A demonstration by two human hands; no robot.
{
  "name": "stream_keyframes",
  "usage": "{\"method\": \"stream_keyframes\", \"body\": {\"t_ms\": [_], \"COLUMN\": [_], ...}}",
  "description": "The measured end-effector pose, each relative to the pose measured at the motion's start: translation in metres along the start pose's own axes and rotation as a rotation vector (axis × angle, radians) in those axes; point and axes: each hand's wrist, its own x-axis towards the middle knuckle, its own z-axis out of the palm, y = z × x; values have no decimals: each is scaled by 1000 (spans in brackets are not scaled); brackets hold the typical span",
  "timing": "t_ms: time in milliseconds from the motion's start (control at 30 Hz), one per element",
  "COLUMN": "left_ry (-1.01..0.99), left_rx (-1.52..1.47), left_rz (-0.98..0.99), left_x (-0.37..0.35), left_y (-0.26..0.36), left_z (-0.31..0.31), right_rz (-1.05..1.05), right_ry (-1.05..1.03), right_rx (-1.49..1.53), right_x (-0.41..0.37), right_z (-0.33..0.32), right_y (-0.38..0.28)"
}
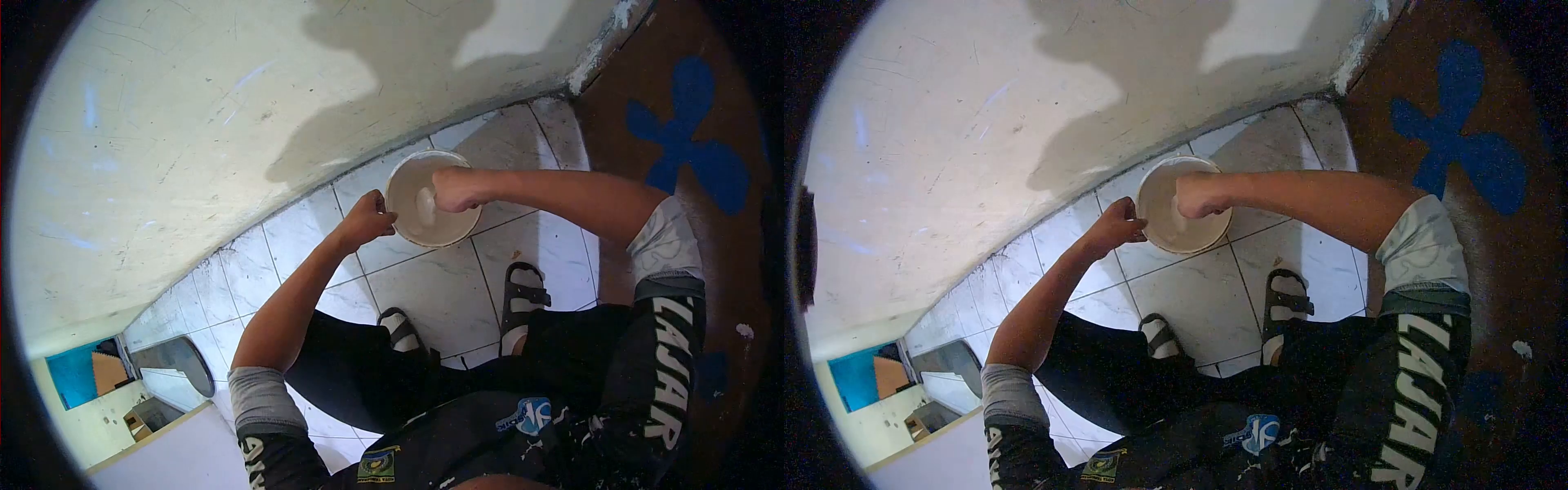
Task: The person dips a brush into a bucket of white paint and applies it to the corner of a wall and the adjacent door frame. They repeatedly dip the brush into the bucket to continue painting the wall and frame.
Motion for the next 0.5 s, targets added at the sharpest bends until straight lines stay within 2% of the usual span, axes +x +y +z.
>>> {"method": "stream_keyframes", "body": {"t_ms": [33, 67, 133, 167, 233, 367, 433, 500], "left_ry": [8, 7, 24, 25, 36, 54, 125, 127], "left_rx": [15, 13, 40, 37, 78, 179, 186, 185], "left_rz": [1, 2, -11, -9, 10, -27, 97, 92], "left_x": [0, -1, -2, -3, -3, 1, 4, 5], "left_y": [1, 2, 4, 5, 8, 6, -4, -8], "left_z": [0, 1, 1, 2, 3, 5, 9, 10], "right_rz": [-34, -33, -310, -309, -454, -455, -474, -481], "right_ry": [6, 5, 191, 190, 362, 337, 394, 395], "right_rx": [-155, -156, -487, -490, -570, -765, -874, -880], "right_x": [2, 2, 0, 1, 0, 9, 12, 14], "right_z": [0, 1, 4, 5, 5, 6, 7, 6], "right_y": [2, 5, 12, 14, 15, 12, 13, 14]}}
